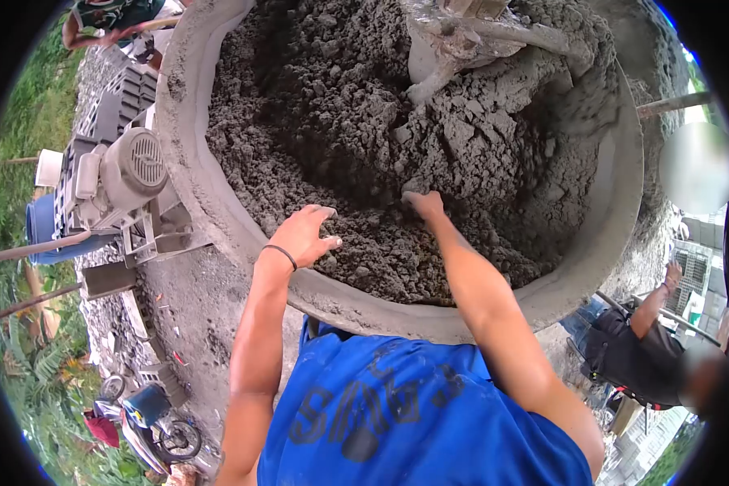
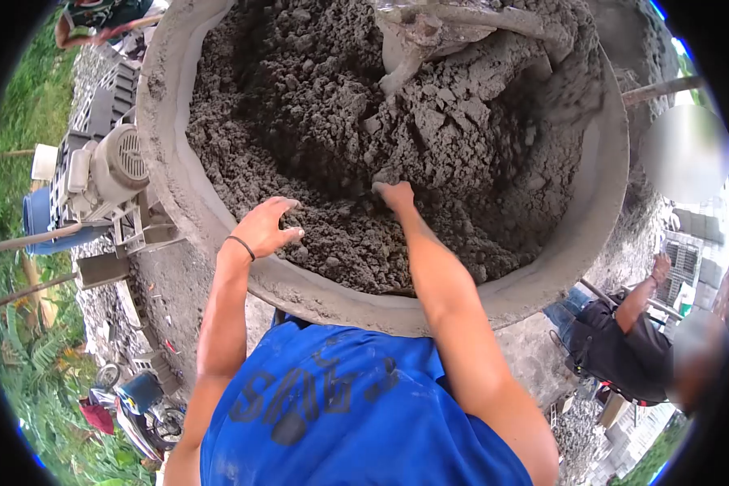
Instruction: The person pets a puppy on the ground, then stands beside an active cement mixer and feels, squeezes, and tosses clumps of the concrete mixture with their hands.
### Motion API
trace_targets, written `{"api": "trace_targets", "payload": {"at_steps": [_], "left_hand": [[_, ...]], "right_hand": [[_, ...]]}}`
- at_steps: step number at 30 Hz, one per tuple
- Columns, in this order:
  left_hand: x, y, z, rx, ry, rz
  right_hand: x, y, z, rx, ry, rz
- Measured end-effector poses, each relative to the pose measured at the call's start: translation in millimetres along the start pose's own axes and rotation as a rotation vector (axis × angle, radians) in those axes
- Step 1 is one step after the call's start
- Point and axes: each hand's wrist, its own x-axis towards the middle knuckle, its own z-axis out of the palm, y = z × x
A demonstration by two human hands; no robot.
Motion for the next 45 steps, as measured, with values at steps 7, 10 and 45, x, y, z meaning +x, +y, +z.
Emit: {"api": "trace_targets", "payload": {"at_steps": [7, 10, 45], "left_hand": [[4, -6, 5, 0.084, -0.017, 0.131], [8, -5, 0, -0.006, -0.007, 0.150], [-149, -11, -28, -1.946, 0.382, 0.289]], "right_hand": [[-110, -95, -107, -0.046, -0.681, -0.912], [-171, -73, -45, -0.443, -1.099, -0.916], [-269, -171, -83, 0.148, -0.309, -0.793]]}}
